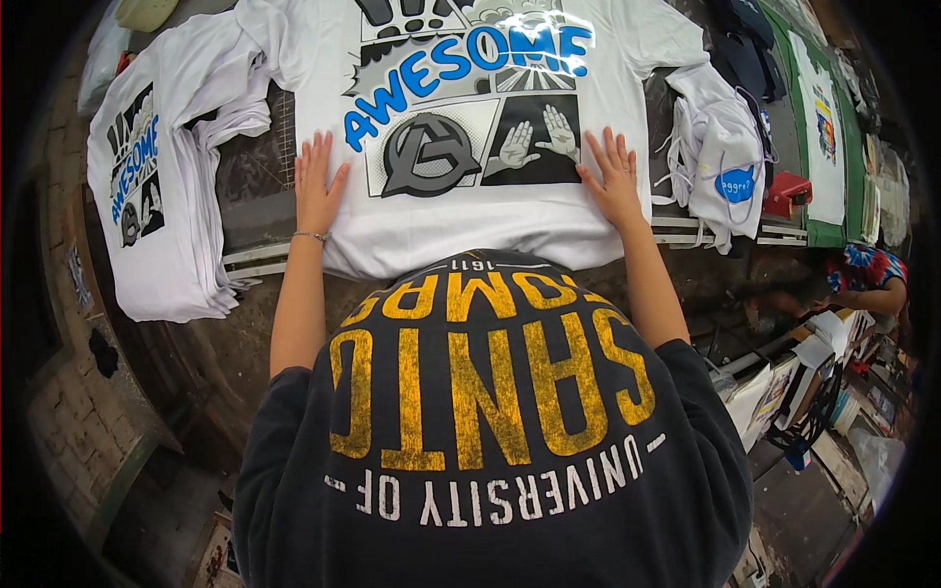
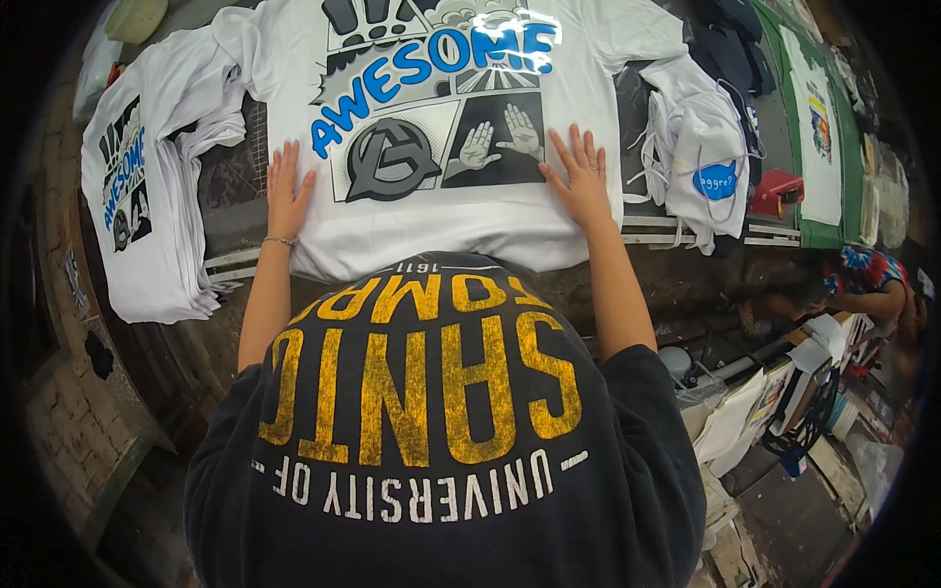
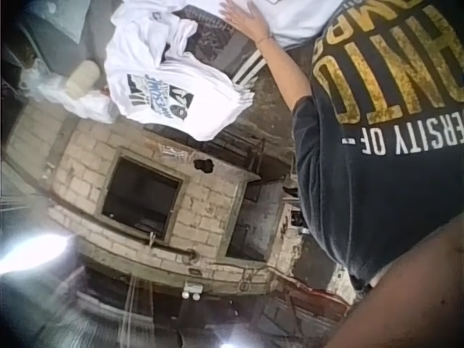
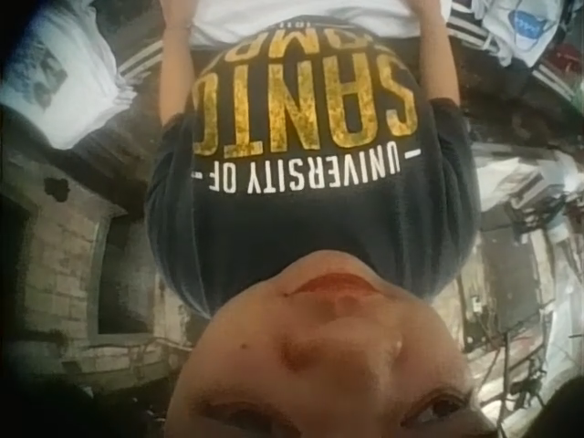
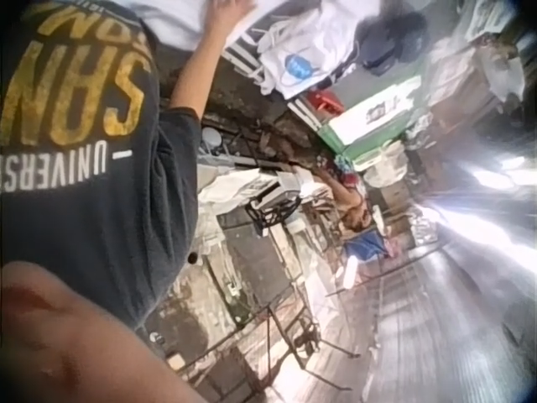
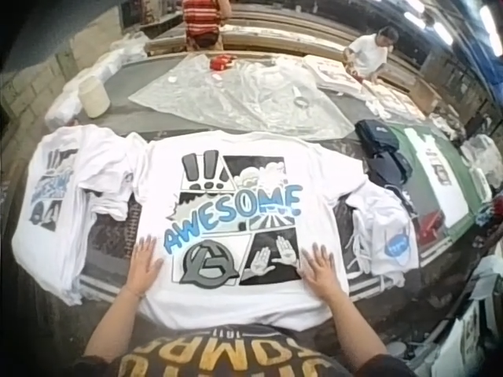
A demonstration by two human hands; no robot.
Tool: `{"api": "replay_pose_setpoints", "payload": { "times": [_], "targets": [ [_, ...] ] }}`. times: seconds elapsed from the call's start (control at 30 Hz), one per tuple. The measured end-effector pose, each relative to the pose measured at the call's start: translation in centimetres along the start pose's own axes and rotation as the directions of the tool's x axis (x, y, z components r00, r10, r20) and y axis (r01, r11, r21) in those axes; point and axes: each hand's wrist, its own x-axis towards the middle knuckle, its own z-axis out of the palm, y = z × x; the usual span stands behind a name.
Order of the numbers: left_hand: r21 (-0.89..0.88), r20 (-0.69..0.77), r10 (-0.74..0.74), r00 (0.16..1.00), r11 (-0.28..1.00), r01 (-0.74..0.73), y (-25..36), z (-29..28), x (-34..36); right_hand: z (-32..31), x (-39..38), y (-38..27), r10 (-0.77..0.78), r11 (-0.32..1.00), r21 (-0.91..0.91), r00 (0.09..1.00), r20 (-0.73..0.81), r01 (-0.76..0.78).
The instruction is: Printing designs onto t-shirts and sorting them on a workbench.
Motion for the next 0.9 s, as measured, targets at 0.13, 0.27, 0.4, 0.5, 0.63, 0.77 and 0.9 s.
{"api": "replay_pose_setpoints", "payload": {
  "times": [0.13,0.27,0.4,0.5,0.63,0.77,0.9],
  "targets": [
    [-0.103,-0.024,-0.083,0.996,0.991,0.080,0.0,-0.4,-1.5,-0.5,-0.7,-0.5,0.114,0.983,0.154,0.988,-0.104,-0.097],
    [0.042,0.030,-0.012,0.999,0.999,0.011,0.4,-0.4,-2.8,-0.4,-1.9,-2.3,-0.087,0.996,-0.027,0.995,-0.043,0.085],
    [0.093,0.056,-0.003,0.998,0.996,-0.002,1.3,-1.1,-2.8,-0.4,-1.9,-4.3,-0.061,0.997,-0.038,0.997,0.036,0.062],
    [0.106,0.004,-0.013,1.000,0.994,0.013,3.8,-1.3,-1.1,-0.4,-0.6,-5.9,0.038,0.998,-0.046,0.998,-0.045,-0.040],
    [-0.110,0.079,0.345,0.935,0.936,-0.335,11.1,2.9,4.3,1.5,2.7,-8.5,-0.069,0.998,-0.009,0.975,-0.210,0.068],
    [0.015,0.070,0.553,0.830,0.832,-0.555,17.5,8.2,7.1,3.5,3.8,-9.0,-0.113,0.994,-0.017,0.978,-0.175,0.111],
    [0.122,0.102,0.571,0.815,0.806,-0.580,18.4,9.2,7.2,3.4,2.4,-6.4,-0.018,0.993,0.105,0.969,-0.246,0.045]
  ]
}}
